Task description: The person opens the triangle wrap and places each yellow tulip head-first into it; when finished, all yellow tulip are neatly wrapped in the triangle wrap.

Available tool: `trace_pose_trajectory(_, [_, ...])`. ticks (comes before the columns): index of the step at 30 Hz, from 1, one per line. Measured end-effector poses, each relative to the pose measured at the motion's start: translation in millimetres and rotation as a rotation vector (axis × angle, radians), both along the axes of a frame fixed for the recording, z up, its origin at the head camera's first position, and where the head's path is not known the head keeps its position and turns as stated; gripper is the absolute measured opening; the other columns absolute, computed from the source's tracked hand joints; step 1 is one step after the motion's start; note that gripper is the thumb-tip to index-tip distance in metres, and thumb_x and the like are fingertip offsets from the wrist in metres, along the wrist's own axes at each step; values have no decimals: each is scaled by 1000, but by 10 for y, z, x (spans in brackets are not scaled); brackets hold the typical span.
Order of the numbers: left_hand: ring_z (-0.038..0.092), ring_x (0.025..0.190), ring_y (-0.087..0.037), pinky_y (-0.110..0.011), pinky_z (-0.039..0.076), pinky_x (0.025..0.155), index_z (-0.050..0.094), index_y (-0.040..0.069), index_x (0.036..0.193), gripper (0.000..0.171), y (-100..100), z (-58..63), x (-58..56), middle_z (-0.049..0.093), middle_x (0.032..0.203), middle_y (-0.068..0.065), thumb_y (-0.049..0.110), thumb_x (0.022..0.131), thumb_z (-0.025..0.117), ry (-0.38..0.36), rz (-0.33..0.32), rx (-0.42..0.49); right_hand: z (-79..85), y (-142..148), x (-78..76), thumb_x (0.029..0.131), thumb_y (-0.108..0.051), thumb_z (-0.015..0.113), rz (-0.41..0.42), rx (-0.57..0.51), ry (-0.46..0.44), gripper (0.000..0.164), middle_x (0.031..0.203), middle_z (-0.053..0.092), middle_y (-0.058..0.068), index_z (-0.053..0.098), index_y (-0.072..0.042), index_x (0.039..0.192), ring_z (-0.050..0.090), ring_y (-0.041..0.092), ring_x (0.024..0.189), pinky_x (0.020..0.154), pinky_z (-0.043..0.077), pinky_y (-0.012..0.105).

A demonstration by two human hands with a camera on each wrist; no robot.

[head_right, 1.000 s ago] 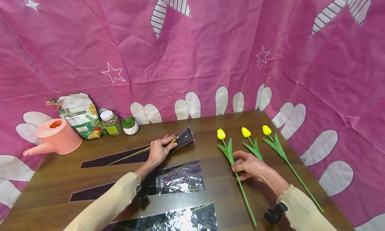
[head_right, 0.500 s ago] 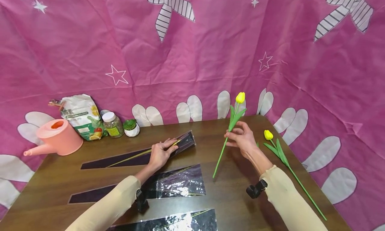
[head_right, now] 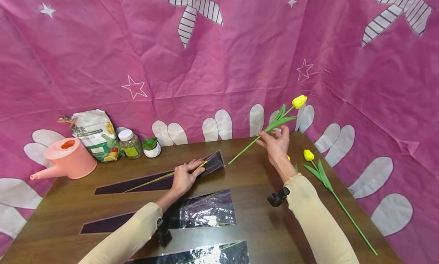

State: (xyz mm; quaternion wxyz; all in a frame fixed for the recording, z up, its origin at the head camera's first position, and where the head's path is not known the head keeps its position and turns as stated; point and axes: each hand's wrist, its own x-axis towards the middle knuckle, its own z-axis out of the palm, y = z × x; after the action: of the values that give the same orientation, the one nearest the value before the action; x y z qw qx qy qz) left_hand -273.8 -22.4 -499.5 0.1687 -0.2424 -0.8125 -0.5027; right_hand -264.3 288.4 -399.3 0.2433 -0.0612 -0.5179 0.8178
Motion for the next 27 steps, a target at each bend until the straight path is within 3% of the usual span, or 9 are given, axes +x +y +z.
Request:
trace_pose_trajectory(8, [61,116,-40,-70,31,104,78,5,110,30,26,3,12,72,113,-10,16,83,82,9,8,-15,-163,-255,-47,89,16,64,-78,-19,21,44,96,57,16,40,-12,111,72,23,78,68,60,39])
trace_pose_trajectory(17, [61,116,-42,-70,33,103,77,2,109,28,67,-5,18,71,113,-13,13,84,81,24,9,-14,-326,-498,-39,87,17,65,-47,-17,21,42,95,61,16,40,-9,109,73,20,80,70,60,37])
trace_pose_trajectory(21, [61,116,-42,-69,33,103,78,3,109,28,82,-14,19,72,113,-13,13,83,81,26,14,-9,-401,-552,-6,87,17,66,-38,0,20,43,97,63,21,41,-9,111,73,23,82,73,59,44])
trace_pose_trajectory(27, [62,115,-42,-69,33,103,78,3,107,26,77,-20,21,72,114,-13,13,84,82,34,28,-11,-463,-617,51,91,11,65,9,14,11,38,94,68,12,42,-4,117,73,27,86,74,58,46])
